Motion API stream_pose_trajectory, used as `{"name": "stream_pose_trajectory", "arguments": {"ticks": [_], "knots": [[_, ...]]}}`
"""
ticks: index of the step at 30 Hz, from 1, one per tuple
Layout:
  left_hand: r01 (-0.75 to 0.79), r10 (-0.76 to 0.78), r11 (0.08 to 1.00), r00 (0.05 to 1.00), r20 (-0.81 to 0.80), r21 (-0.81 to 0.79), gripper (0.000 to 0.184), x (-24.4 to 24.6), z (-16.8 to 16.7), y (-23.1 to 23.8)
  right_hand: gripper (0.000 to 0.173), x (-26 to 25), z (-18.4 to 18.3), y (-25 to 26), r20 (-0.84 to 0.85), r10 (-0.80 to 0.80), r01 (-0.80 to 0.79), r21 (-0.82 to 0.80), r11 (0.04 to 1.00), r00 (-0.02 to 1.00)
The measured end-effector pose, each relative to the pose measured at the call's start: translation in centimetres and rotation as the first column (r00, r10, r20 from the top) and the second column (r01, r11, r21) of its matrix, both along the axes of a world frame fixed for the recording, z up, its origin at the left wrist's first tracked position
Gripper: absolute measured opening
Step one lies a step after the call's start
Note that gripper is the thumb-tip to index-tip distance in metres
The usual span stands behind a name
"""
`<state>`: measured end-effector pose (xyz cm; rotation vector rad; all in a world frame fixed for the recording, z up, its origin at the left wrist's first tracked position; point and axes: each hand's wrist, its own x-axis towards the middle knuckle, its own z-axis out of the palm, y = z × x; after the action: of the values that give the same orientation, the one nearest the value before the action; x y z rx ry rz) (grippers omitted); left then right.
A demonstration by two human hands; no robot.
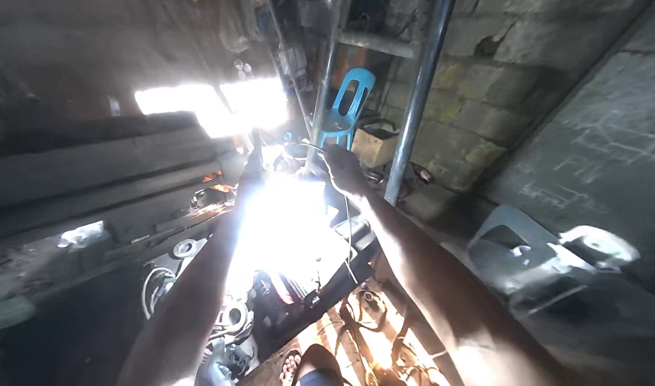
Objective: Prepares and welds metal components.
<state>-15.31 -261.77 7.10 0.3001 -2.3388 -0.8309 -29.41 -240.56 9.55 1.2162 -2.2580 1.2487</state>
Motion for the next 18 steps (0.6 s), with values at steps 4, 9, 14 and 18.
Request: {"name": "stream_pose_trajectory", "arguments": {"ticks": [4, 9, 14, 18], "knots": [[0.043, -0.041, 0.999, 0.997, -0.072, 0.022, 0.110, -0.3, 1.8, 0.5, 0.035, -0.4, 2.7, -0.3, -0.033, 0.053, -0.053, 0.005, 0.999, 0.998], [0.039, -0.041, 0.999, 0.995, -0.086, -0.023, 0.115, -0.3, 4.0, 0.7, 0.033, -0.4, 5.9, -1.2, -0.021, 0.057, -0.056, 0.021, 0.998, 0.998], [0.082, -0.082, 0.997, 0.986, -0.142, -0.010, 0.097, 0.3, 4.7, 0.3, 0.027, -0.6, 7.4, -2.7, -0.034, 0.152, -0.153, -0.011, 0.988, 0.988], [0.084, -0.092, 0.992, 0.992, -0.087, -0.098, 0.100, 0.4, 4.0, -0.9, 0.027, -0.6, 8.1, -2.7, -0.003, 0.158, -0.158, 0.059, 0.986, 0.987]]}}
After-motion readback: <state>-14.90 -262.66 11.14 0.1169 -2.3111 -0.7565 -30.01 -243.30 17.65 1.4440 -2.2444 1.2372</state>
